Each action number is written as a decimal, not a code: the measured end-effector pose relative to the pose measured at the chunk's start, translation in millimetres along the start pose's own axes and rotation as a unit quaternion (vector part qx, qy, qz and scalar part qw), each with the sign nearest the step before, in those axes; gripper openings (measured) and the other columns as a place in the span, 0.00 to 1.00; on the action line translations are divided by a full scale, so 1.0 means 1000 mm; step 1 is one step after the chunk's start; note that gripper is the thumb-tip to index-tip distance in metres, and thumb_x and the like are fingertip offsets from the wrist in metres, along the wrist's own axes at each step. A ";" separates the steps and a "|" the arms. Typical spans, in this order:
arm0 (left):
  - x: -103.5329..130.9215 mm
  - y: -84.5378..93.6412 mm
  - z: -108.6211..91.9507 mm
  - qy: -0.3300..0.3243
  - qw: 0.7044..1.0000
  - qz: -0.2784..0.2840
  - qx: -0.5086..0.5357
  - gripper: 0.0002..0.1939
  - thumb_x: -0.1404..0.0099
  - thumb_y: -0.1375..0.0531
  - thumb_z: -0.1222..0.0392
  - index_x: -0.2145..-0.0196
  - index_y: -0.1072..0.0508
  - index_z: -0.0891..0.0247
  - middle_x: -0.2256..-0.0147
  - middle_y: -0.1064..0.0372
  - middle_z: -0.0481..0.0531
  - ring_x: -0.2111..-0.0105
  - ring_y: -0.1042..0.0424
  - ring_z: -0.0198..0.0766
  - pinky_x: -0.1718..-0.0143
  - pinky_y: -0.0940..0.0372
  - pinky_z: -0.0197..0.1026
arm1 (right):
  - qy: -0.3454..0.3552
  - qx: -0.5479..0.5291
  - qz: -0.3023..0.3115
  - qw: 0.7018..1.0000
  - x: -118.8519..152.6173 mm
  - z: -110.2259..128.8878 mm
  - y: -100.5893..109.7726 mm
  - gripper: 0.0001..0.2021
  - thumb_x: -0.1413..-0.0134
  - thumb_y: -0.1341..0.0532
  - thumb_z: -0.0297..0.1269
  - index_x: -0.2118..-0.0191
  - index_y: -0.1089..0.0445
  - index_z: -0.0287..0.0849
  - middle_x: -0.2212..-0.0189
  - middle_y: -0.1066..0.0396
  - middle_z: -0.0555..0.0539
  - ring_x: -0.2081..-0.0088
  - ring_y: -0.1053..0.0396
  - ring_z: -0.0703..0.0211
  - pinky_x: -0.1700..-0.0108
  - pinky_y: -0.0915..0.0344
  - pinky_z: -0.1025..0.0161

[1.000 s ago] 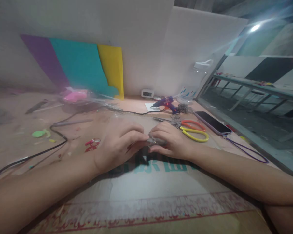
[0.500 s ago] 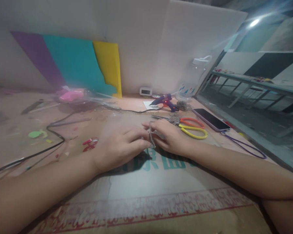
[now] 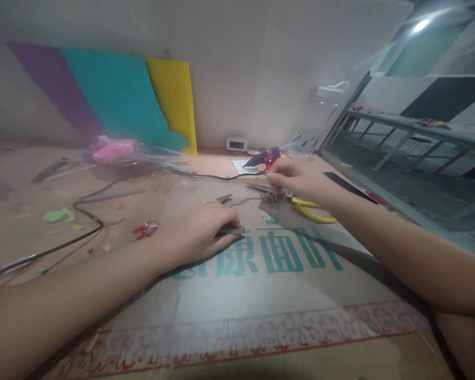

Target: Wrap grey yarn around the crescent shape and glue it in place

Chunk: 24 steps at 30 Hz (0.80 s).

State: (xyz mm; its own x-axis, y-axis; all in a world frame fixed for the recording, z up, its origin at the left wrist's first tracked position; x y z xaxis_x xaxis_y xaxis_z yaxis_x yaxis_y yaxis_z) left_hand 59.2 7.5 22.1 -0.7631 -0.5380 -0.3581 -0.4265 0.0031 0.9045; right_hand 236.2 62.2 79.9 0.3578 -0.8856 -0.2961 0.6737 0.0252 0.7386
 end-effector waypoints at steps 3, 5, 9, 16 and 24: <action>-0.001 -0.001 0.000 -0.003 1.000 0.020 0.009 0.11 0.32 0.42 0.51 0.60 0.29 0.61 0.62 0.27 0.53 0.60 0.30 0.44 0.58 0.37 0.46 | 0.000 0.054 -0.014 0.998 0.001 0.008 0.014 0.16 0.40 0.41 0.40 0.78 0.33 0.41 0.81 0.29 0.50 0.77 0.33 0.63 0.72 0.41 0.65; -0.001 -0.001 -0.002 -0.014 0.999 0.026 0.018 0.13 0.32 0.43 0.50 0.58 0.29 0.61 0.61 0.27 0.53 0.58 0.30 0.45 0.55 0.38 0.47 | -0.001 0.078 -0.020 0.997 0.003 0.012 0.017 0.14 0.40 0.40 0.37 0.77 0.31 0.41 0.79 0.28 0.50 0.76 0.34 0.63 0.73 0.42 0.65; 0.000 0.000 -0.004 -0.033 0.999 0.020 0.028 0.15 0.31 0.44 0.51 0.52 0.29 0.61 0.57 0.27 0.55 0.54 0.31 0.46 0.51 0.39 0.48 | -0.023 0.101 -0.026 0.994 0.005 0.014 0.017 0.10 0.43 0.38 0.34 0.74 0.29 0.41 0.77 0.26 0.49 0.76 0.34 0.63 0.72 0.43 0.64; 0.000 0.004 -0.003 -0.005 1.000 -0.004 0.026 0.12 0.33 0.44 0.54 0.56 0.31 0.63 0.61 0.28 0.55 0.59 0.31 0.45 0.55 0.38 0.48 | -0.018 0.134 -0.075 0.988 0.002 -0.001 0.030 0.17 0.40 0.43 0.41 0.77 0.29 0.39 0.79 0.29 0.49 0.75 0.36 0.62 0.70 0.45 0.63; 0.001 0.003 -0.008 -0.037 0.999 0.001 0.010 0.09 0.32 0.46 0.58 0.62 0.28 0.63 0.61 0.30 0.55 0.57 0.33 0.44 0.54 0.37 0.47 | -0.094 0.153 -0.063 0.982 -0.007 -0.036 0.037 0.08 0.46 0.42 0.33 0.67 0.25 0.40 0.72 0.24 0.49 0.69 0.29 0.59 0.66 0.41 0.64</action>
State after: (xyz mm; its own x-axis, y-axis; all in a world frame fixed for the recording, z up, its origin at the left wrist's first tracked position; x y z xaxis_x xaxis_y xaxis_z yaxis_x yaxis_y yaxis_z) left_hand 60.5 0.5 26.5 -0.7974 -0.4741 -0.3733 -0.4343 0.0214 0.9005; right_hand 282.1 85.8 87.8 0.1394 -0.9432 -0.3016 0.4686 -0.2055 0.8592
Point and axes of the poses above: each hand's wrist, its own x-axis away from the middle knuckle, its own y-axis out of the back of the hand, z = x × y, the point moved 7 cm from there along -x, towards the middle knuckle
